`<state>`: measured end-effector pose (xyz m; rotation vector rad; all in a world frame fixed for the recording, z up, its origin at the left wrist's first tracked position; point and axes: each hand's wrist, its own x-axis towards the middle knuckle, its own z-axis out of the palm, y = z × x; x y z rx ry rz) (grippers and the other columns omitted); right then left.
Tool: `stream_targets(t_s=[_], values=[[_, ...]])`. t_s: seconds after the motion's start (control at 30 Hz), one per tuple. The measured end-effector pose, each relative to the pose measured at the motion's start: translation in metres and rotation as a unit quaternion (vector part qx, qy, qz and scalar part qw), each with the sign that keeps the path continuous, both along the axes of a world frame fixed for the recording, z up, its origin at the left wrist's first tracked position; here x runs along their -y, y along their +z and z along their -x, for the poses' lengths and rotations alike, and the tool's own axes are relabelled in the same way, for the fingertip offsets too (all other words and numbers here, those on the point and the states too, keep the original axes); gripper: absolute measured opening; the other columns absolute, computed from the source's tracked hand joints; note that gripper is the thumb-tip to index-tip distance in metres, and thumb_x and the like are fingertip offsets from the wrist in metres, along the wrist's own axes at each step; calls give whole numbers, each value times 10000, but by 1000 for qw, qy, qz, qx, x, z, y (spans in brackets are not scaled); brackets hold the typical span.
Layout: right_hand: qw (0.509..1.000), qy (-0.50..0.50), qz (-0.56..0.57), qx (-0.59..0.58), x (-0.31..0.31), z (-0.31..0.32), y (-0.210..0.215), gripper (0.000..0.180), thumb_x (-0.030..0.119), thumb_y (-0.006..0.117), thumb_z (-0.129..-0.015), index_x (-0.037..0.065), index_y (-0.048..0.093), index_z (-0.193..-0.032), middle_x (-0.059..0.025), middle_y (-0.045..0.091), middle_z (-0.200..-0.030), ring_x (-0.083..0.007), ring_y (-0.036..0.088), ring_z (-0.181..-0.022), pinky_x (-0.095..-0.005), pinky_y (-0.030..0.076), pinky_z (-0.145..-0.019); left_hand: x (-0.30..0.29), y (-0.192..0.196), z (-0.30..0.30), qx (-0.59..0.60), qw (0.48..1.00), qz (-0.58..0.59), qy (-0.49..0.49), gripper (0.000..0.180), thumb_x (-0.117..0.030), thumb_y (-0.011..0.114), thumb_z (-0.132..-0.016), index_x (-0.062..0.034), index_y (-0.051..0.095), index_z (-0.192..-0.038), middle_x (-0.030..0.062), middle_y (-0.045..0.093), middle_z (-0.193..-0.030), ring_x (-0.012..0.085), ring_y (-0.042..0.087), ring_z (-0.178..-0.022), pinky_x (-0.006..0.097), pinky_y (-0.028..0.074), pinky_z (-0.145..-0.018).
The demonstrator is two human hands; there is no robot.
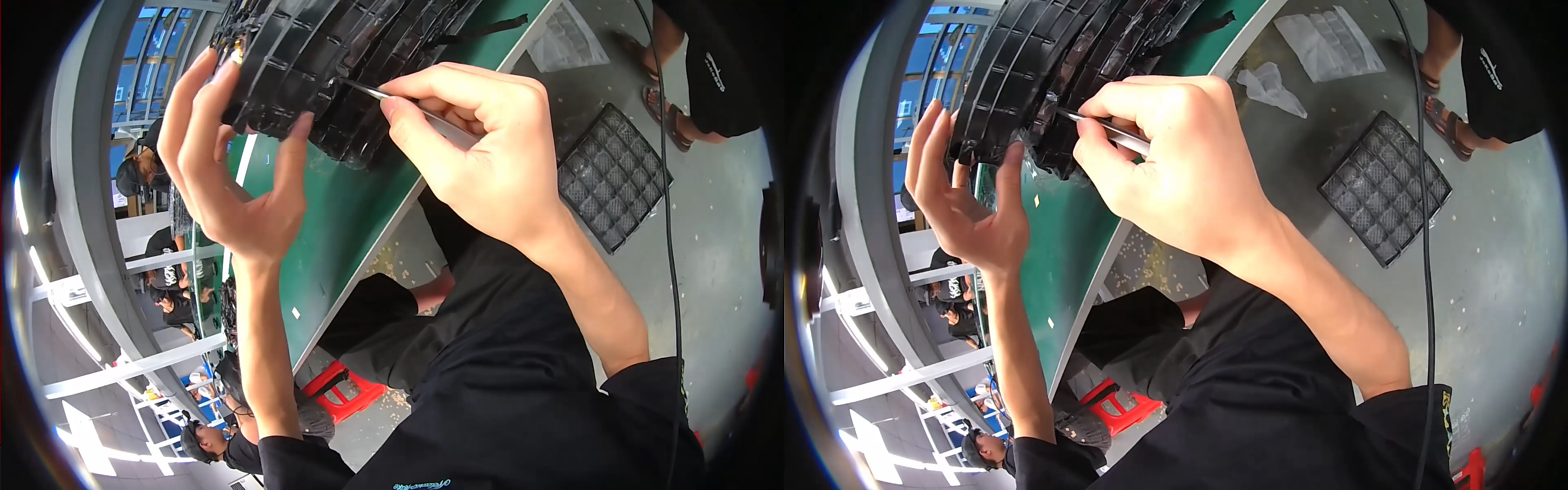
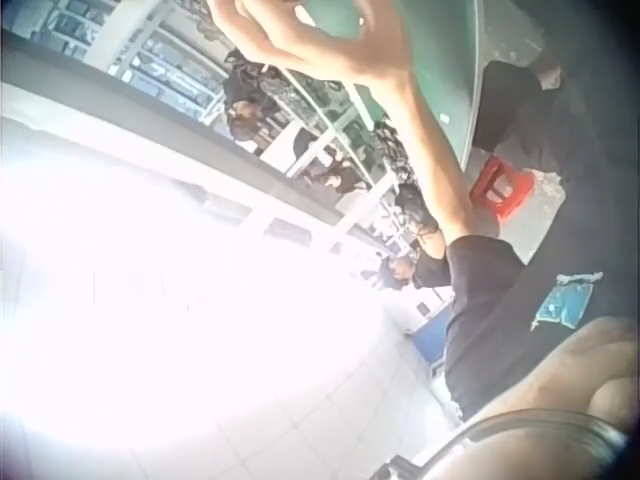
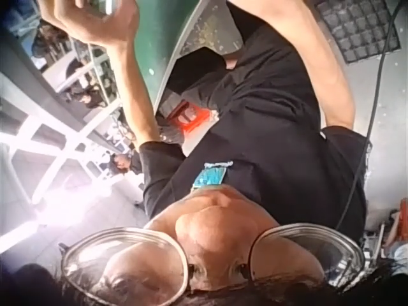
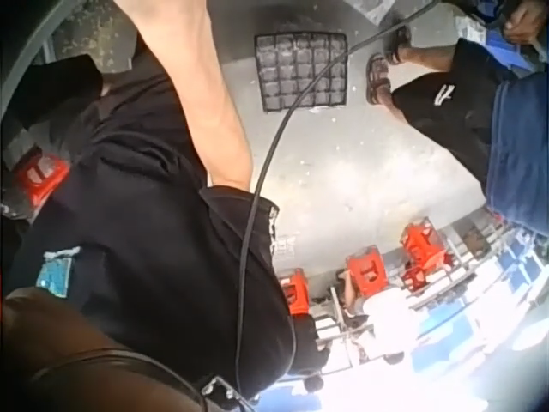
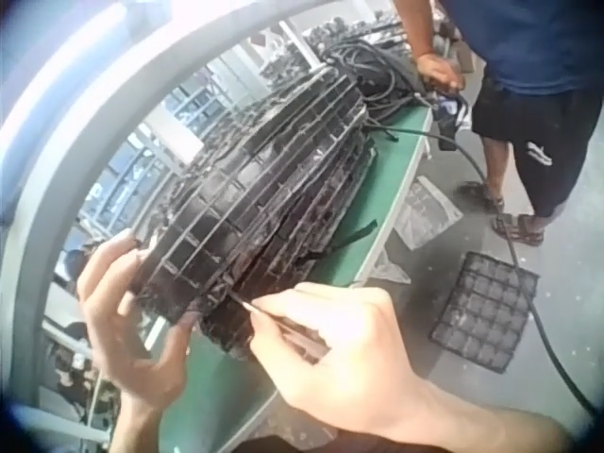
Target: Assembling small electronic components of a smartwatch using tweezers.
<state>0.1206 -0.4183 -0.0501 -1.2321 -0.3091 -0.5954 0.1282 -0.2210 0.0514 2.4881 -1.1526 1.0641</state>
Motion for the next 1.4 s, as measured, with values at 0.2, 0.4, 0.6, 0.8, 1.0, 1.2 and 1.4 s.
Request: stream_targets(t_s=[0.2,0.4,0.6,0.8,1.0,1.2,1.4], values=[[1000,5,-26,-6,0,-2,1,81,40,794,-901,-38,795,-924,-150,740,-734,-221,716,-600,-326,526,-575,3,2,-5,32,999,30,-11,683,79,879,-873,9,636,-1508,207,567,-1566,301,643,-1376,339,670,-979],[999,32,16,-19,5,0,6,109,10,792,-1014,-52,838,-1092,-13,778,-819,-6,645,-711,-191,461,-603,5,7,-4,13,999,38,5,607,109,780,-956,31,600,-1531,193,548,-1582,322,600,-1453,433,668,-1090],[998,52,8,-36,7,1,13,108,19,789,-1019,-49,838,-1087,13,754,-802,10,614,-695,-181,417,-583,-5,7,6,-48,999,6,23,737,50,907,-868,2,607,-1539,188,533,-1601,323,594,-1461,433,633,-1150],[993,79,-26,-88,18,13,13,109,-27,756,-1031,-66,820,-1110,-5,763,-845,-7,646,-745,-179,471,-639,-11,10,2,-58,998,13,-8,787,-45,1012,-735,-8,706,-1460,197,606,-1538,337,668,-1370,423,610,-1121],[991,54,-108,-62,6,7,9,72,24,789,-935,-42,813,-921,-41,732,-667,-40,674,-608,-226,488,-549,-9,8,3,-79,996,33,-27,736,-33,982,-776,-11,706,-1458,203,611,-1541,344,665,-1369,442,580,-1138],[993,46,-78,-80,9,10,7,62,4,795,-929,-50,816,-950,-35,733,-683,-34,659,-614,-222,489,-557,-8,4,-1,-41,999,15,-29,680,-2,930,-814,-15,704,-1456,208,660,-1505,349,665,-1364,428,557,-1130],[992,-29,-113,-44,12,15,13,54,-33,786,-956,-59,816,-992,-35,748,-742,-29,649,-634,-205,469,-563,-9,1,1,-45,998,35,-22,680,-5,920,-824,-19,693,-1464,200,676,-1493,349,660,-1365,435,547,-1139]])
